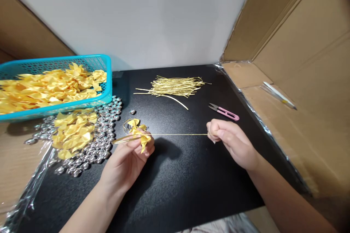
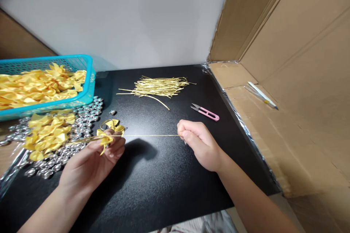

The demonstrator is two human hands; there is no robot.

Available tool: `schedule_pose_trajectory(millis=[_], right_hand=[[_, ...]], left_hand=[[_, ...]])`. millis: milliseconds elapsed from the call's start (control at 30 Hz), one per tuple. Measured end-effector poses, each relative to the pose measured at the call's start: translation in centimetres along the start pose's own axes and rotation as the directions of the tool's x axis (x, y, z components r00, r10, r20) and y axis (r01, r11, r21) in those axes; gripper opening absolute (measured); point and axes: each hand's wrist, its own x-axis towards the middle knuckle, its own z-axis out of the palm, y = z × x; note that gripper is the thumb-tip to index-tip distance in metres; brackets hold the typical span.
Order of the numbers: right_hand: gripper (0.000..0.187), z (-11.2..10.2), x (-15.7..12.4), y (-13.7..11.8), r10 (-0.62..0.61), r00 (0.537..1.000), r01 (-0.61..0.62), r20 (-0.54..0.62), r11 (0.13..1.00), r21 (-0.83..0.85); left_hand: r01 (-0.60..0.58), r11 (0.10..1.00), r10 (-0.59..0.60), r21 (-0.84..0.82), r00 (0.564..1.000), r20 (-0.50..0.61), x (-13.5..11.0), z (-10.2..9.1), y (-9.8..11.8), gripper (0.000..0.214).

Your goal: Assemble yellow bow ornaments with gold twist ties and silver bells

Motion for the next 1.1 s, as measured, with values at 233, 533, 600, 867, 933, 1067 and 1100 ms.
schedule_pose_trajectory(millis=[233,533,600,867,933,1067,1100], right_hand=[[0.030,0.0,0.1,0.3,-0.023,1.000,0.023,-0.011,0.999,0.042],[0.028,-0.1,0.4,0.1,0.060,0.995,-0.071,-0.084,0.987,-0.141],[0.028,-0.1,0.5,0.0,0.085,0.992,-0.094,-0.090,0.990,-0.108],[0.024,0.1,0.6,-0.1,0.129,0.990,-0.116,-0.050,0.972,0.204],[0.024,0.0,0.6,-0.1,0.139,0.987,-0.118,-0.079,0.967,0.224],[0.026,-0.1,0.9,-0.3,0.162,0.974,-0.109,-0.157,0.947,0.302],[0.027,-0.1,0.9,-0.4,0.174,0.972,-0.111,-0.161,0.934,0.339]], left_hand=[[0.031,1.000,-0.031,0.003,0.999,-0.023,0.0,0.6,0.1,0.033],[0.003,0.984,-0.003,0.177,1.000,-0.005,0.2,0.0,-0.3,0.024],[-0.012,0.956,0.007,0.292,1.000,0.017,0.2,-0.3,-0.5,0.021],[-0.005,0.877,-0.083,0.480,0.983,0.161,-0.1,-0.8,-1.2,0.015],[0.019,0.896,-0.087,0.444,0.987,0.133,0.0,-0.8,-1.3,0.014],[0.054,0.932,-0.092,0.357,0.992,0.089,0.1,-0.6,-1.1,0.017],[0.057,0.939,-0.090,0.339,0.992,0.083,0.1,-0.5,-1.1,0.018]])
